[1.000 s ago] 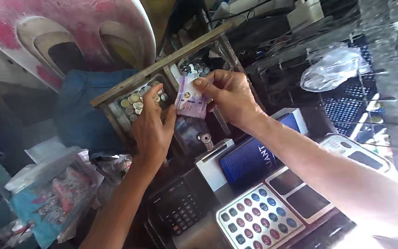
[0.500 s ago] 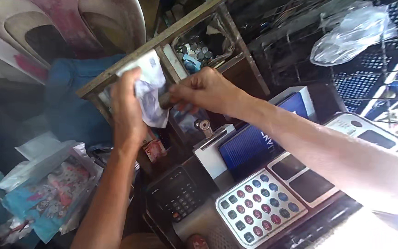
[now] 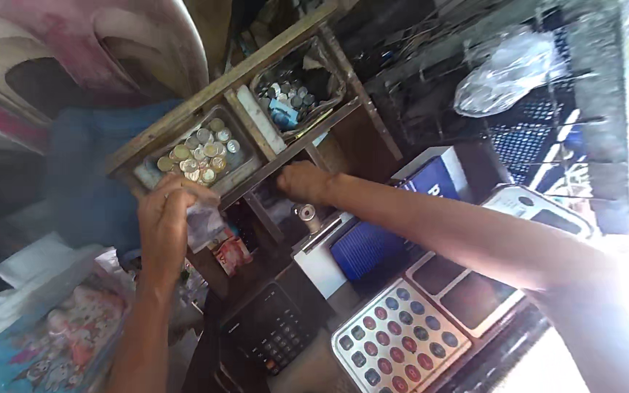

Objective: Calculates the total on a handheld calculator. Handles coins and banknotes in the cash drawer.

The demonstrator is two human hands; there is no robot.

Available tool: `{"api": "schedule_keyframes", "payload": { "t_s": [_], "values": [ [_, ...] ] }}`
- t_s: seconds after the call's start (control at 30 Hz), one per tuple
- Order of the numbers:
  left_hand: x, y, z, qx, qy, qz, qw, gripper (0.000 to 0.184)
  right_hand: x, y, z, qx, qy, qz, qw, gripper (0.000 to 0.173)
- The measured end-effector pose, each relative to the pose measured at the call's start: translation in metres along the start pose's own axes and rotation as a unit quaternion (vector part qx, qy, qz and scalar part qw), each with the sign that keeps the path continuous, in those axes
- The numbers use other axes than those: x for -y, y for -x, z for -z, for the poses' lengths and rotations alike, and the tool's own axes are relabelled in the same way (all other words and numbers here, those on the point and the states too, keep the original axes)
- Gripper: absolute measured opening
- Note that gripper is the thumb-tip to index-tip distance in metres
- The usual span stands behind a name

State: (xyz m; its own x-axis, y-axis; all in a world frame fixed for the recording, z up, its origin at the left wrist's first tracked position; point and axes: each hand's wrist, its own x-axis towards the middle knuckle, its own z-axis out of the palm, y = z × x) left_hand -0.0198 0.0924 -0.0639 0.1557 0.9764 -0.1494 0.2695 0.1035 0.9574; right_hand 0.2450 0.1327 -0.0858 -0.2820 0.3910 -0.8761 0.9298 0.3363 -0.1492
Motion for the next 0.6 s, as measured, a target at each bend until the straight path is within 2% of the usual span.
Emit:
{"api": "schedule_keyframes", "payload": {
  "t_s": [0.13,0.23,0.27,0.33,0.37,0.43,0.47,0.53,0.6],
  "values": [
    [-0.003,-0.007,-0.001,-0.035,-0.140,-0.008,0.990,0.033,-0.006,0.015,0.011,-0.077,-0.042,0.040,0.995,0.018],
    [-0.016,-0.016,-0.005,-0.022,-0.180,-0.053,0.982,0.037,-0.016,0.039,0.024,-0.177,-0.171,0.085,0.965,0.018],
    [-0.021,-0.019,-0.008,-0.015,-0.189,-0.068,0.980,0.038,-0.019,0.046,0.028,-0.224,-0.228,0.110,0.941,0.016],
    [-0.030,-0.028,-0.015,-0.003,-0.194,-0.074,0.978,0.039,-0.019,0.062,0.041,-0.295,-0.374,0.155,0.866,0.009],
    [-0.033,-0.037,-0.019,-0.001,-0.180,-0.061,0.982,0.038,-0.016,0.069,0.050,-0.307,-0.459,0.168,0.817,0.004],
    [-0.033,-0.055,-0.027,-0.010,-0.146,-0.011,0.989,0.039,-0.011,0.077,0.063,-0.305,-0.592,0.174,0.725,0.011],
    [-0.033,-0.062,-0.029,-0.004,-0.124,0.015,0.992,0.040,-0.009,0.079,0.068,-0.293,-0.629,0.181,0.697,0.014],
    [-0.033,-0.071,-0.034,0.013,-0.067,0.053,0.996,0.043,-0.002,0.079,0.073,-0.281,-0.639,0.185,0.692,0.013],
    [-0.040,-0.073,-0.038,0.032,0.003,0.080,0.996,0.051,0.009,0.076,0.076,-0.307,-0.573,0.174,0.740,0.009]
  ]
}}
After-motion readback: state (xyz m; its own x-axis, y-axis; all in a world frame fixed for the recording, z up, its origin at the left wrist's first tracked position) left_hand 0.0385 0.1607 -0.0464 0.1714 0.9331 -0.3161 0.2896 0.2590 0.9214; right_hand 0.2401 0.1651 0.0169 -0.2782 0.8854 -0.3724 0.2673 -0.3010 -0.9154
